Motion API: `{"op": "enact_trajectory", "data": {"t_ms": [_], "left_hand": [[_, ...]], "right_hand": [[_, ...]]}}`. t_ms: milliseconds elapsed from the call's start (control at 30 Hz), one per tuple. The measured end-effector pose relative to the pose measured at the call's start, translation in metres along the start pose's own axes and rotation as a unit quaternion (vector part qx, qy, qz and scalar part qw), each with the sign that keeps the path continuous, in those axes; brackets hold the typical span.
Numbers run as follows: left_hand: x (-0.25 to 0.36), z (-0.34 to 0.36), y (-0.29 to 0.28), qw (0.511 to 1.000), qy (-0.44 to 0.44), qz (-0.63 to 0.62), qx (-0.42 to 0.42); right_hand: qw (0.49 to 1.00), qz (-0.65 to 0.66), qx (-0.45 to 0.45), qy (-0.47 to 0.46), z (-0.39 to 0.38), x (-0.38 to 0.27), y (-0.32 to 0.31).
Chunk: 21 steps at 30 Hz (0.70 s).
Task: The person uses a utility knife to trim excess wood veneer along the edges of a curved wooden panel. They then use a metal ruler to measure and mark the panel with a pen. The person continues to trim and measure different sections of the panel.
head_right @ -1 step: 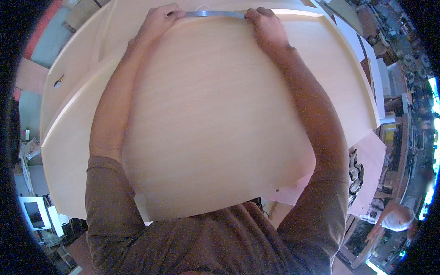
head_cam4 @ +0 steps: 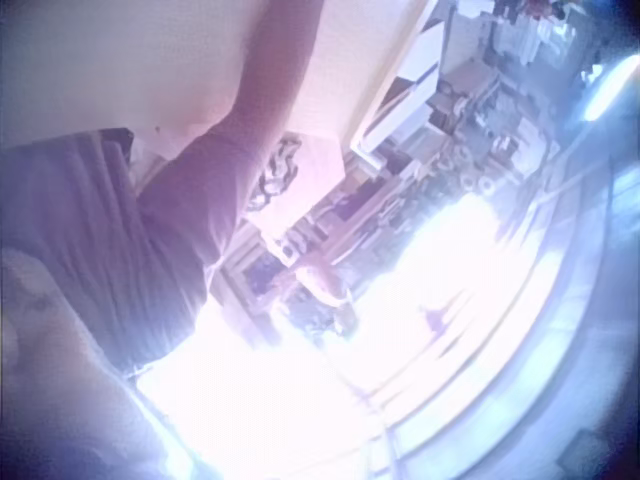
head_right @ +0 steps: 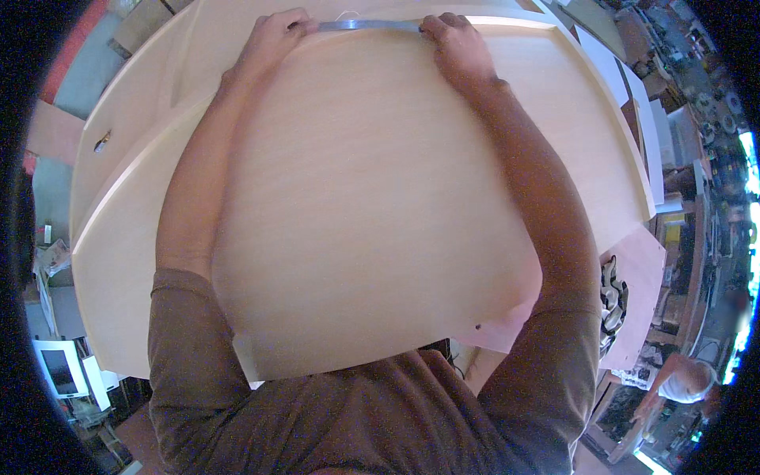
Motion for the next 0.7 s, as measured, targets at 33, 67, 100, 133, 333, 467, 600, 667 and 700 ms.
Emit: {"op": "enact_trajectory", "data": {"t_ms": [33,67,100,133,333,467,600,667,700], "left_hand": [[0.002,-0.001,-0.003,1.000,0.007,-0.020,0.021],[0.003,-0.002,-0.006,0.998,0.011,-0.042,0.035],[0.005,-0.002,-0.008,0.997,0.029,-0.045,0.046],[0.008,-0.002,-0.008,0.996,0.045,-0.049,0.051],[0.027,0.009,0.008,0.993,0.113,0.015,0.044],[0.049,0.023,0.021,0.987,0.155,0.005,0.038],[0.060,0.037,0.027,0.986,0.158,-0.038,0.024],[0.060,0.038,0.028,0.985,0.156,-0.068,0.021],[0.060,0.038,0.027,0.986,0.156,-0.047,0.026]], "right_hand": [[1.000,0.004,-0.001,0.005,0.001,0.001,0.001],[1.000,0.007,0.003,0.003,0.002,0.000,0.001],[1.000,0.011,0.006,0.005,0.002,-0.001,0.000],[0.999,0.013,-0.002,0.031,0.001,0.001,0.000],[0.999,-0.004,-0.002,0.031,-0.028,0.000,-0.035],[0.999,-0.010,0.006,0.039,-0.036,0.015,-0.046],[0.999,-0.031,0.015,0.041,-0.035,0.029,-0.046],[0.999,-0.029,0.008,0.038,-0.035,0.033,-0.044],[0.999,-0.023,0.002,0.042,-0.035,0.036,-0.044]]}}
Point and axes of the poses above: each hand's wrist, its own z-axis towards the middle knuckle, its own y-axis out of the palm, x = y × z, the point moved 8 cm from there along z, towards the middle knuckle
